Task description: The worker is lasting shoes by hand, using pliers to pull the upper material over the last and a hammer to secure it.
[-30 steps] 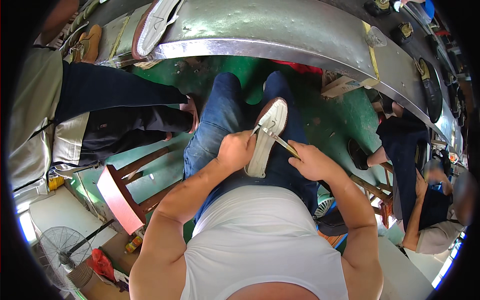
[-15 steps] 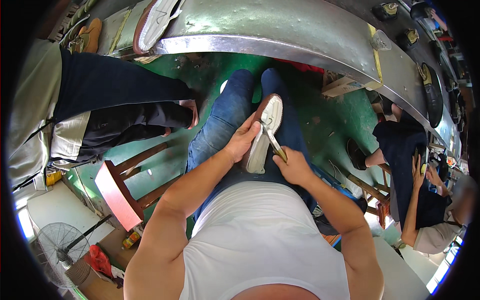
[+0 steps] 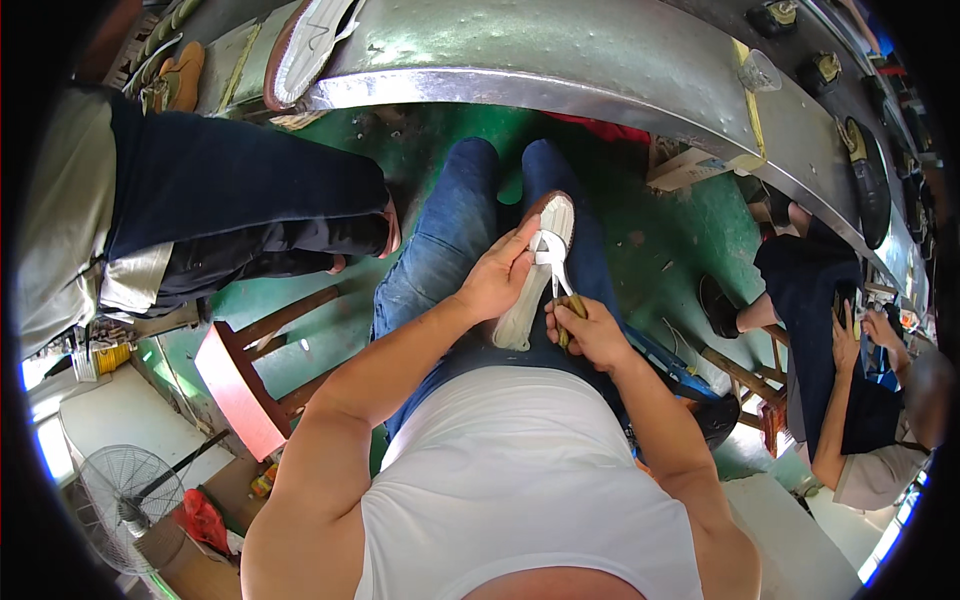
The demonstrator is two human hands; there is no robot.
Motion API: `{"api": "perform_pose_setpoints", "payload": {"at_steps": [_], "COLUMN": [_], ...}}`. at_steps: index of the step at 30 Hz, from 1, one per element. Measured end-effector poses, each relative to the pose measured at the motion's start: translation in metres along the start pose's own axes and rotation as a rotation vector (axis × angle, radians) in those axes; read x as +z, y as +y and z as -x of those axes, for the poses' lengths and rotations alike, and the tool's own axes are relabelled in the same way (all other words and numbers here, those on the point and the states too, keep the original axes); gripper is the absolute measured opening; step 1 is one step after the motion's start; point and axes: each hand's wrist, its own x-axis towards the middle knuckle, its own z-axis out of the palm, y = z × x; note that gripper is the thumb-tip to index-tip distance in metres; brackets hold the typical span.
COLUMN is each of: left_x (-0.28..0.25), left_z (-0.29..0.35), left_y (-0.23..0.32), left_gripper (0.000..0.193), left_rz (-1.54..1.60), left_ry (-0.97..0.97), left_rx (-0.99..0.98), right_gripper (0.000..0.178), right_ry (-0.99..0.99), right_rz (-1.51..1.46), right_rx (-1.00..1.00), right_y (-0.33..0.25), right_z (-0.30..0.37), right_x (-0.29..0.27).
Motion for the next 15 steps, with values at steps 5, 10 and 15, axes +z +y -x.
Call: {"api": "perform_pose_setpoints", "payload": {"at_steps": [5,10,15], "left_x": [-0.012,-0.016,-0.01], "left_z": [-0.006,-0.011,-0.007], "left_y": [0.012,0.016,0.025], "left_gripper": [0.046,0.048,0.064], "left_rz": [-0.155,-0.262,-0.024], "left_ry": [-0.16,-0.292,-0.156], "left_rx": [-0.057,-0.121,-0.548], "right_gripper": [0.035,0.047,0.048], "right_ry": [-0.272,0.001,0.045], "right_rz": [-0.179,0.306,0.496], "right_rx": [0.159,0.011,-0.052], "right_y": [-0.027,-0.043,-0.057], "right_z": [0.014,0.016,0.013], "right_x": [-0.041,-0.039,-0.035]}}
